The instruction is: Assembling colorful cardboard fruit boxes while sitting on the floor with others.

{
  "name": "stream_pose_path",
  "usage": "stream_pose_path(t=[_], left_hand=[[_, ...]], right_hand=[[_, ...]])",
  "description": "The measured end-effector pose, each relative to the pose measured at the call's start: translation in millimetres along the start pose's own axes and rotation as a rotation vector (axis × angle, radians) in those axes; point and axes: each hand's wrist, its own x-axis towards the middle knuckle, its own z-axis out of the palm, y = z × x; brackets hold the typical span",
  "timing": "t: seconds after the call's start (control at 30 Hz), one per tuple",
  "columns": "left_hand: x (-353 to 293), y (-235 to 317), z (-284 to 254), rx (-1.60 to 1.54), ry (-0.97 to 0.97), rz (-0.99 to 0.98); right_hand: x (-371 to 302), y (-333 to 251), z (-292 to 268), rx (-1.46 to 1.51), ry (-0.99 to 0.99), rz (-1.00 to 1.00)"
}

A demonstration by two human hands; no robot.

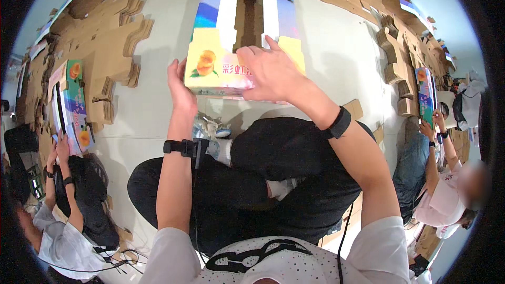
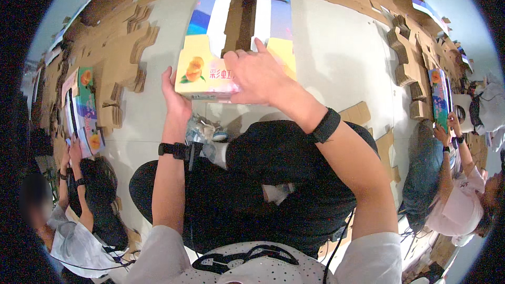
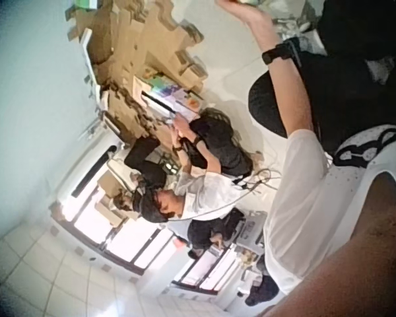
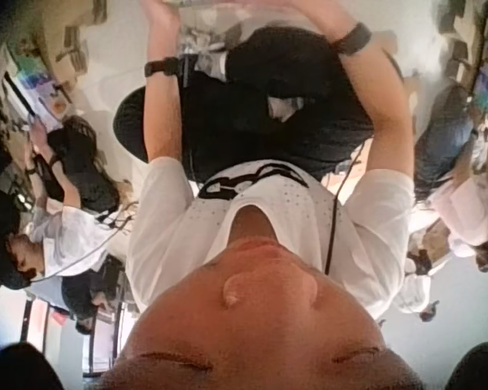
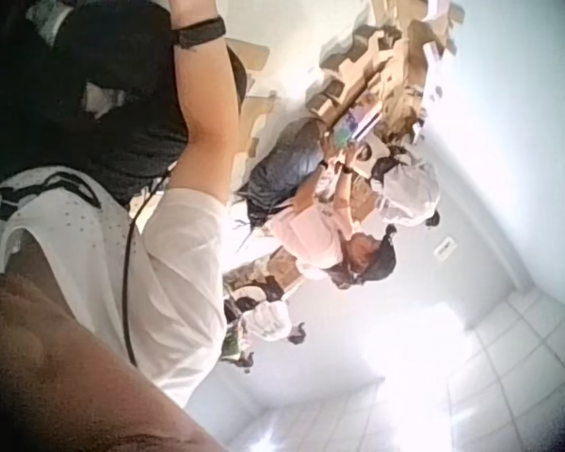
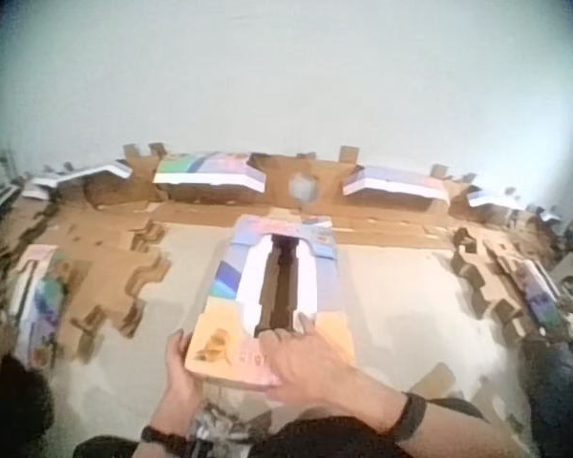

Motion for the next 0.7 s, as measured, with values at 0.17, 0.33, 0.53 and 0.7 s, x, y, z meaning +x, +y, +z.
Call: stream_pose_path(t=[0.17,0.33,0.53,0.7], left_hand=[[-2,1,9,0.129,-0.032,0.062],[-1,-7,9,0.226,-0.061,0.067],[-6,-3,8,0.193,-0.077,0.028],[-16,2,19,0.283,-0.106,-0.001]], right_hand=[[-8,35,-5,0.019,0.055,-0.131],[-2,71,-18,0.149,0.277,-0.038],[21,97,-5,0.889,0.532,0.552],[23,116,14,1.125,0.434,0.819]])
